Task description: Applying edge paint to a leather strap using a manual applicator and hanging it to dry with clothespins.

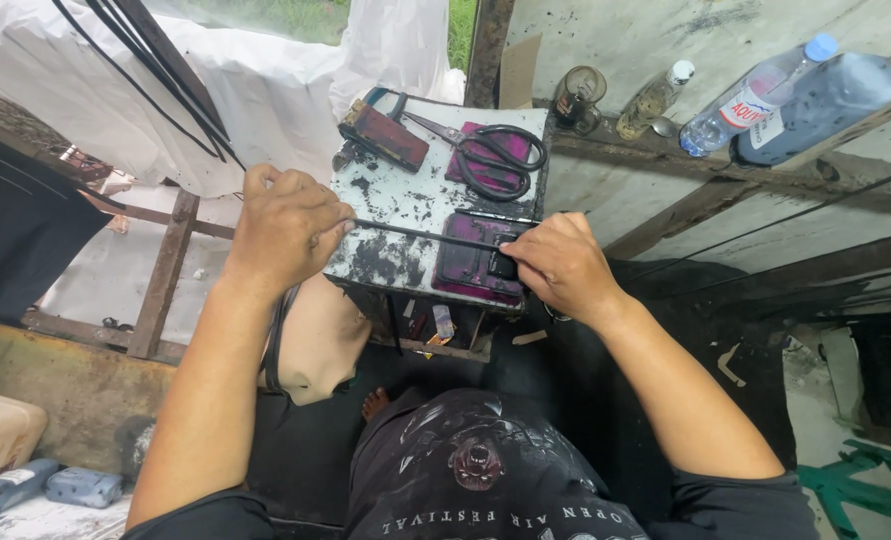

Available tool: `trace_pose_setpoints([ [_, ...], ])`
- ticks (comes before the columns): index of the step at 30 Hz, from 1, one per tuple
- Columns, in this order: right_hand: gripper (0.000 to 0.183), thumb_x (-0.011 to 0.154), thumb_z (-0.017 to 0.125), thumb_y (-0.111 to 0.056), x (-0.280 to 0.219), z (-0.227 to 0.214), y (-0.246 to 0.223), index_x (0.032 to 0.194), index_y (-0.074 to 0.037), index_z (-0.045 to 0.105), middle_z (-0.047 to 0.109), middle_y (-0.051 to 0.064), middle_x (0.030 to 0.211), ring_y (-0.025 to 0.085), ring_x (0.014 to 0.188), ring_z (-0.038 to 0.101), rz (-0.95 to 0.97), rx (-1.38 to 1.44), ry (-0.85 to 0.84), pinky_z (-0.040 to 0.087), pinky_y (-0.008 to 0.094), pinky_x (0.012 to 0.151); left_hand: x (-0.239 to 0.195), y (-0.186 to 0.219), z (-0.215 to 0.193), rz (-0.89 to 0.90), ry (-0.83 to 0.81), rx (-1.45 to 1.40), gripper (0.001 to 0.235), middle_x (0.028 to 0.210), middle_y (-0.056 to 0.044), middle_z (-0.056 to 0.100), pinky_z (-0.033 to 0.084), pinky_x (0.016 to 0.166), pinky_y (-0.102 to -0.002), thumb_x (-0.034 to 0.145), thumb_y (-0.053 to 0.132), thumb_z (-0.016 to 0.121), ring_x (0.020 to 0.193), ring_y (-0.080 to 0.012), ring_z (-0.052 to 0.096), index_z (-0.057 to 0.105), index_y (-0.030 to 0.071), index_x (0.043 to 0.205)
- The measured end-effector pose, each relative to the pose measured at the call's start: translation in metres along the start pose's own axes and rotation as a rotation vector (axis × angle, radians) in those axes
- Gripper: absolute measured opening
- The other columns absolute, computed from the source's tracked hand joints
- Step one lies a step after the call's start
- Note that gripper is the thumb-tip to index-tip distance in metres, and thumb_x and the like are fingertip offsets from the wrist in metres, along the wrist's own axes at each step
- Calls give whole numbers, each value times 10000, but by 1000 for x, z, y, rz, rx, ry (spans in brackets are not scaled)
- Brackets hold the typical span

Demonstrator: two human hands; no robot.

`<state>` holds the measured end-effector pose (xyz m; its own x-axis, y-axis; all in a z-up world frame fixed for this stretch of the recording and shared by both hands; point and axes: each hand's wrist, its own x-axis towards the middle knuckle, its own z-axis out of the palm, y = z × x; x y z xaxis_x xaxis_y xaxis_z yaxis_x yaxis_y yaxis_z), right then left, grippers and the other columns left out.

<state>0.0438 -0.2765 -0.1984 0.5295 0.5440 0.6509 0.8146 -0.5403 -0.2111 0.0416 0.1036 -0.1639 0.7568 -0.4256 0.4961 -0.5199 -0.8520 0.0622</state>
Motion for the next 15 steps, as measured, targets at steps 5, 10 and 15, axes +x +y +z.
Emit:
trace_pose_setpoints([
  [5, 108, 906, 743, -99, -11, -10, 4, 972, -171, 788, 737, -32, 889, 187, 853, 660, 33, -32, -8, 455, 335, 844, 7, 12, 8, 4, -42, -36, 99, 884, 43, 778, 317, 1048, -418, 842, 212, 826, 973, -144, 640, 814, 236, 937],
  [10, 112, 895, 748, -95, -22, -24, 5, 955, -180, 789, 734, -32, 868, 186, 838, 650, 73, -86, -17, 453, 337, 855, 16, 24, 16, 48, -46, -84, 85, 859, 45, 770, 326, 1025, -412, 841, 207, 820, 953, -140, 628, 809, 223, 924],
  [15, 109, 899, 750, -109, -33, -36, 5, 949, -202, 781, 732, -58, 869, 170, 836, 645, 102, -143, -8, 452, 329, 857, 23, 34, 25, 90, -30, -116, 20, 818, 55, 758, 331, 1016, -392, 859, 206, 804, 932, -128, 625, 801, 221, 871],
])
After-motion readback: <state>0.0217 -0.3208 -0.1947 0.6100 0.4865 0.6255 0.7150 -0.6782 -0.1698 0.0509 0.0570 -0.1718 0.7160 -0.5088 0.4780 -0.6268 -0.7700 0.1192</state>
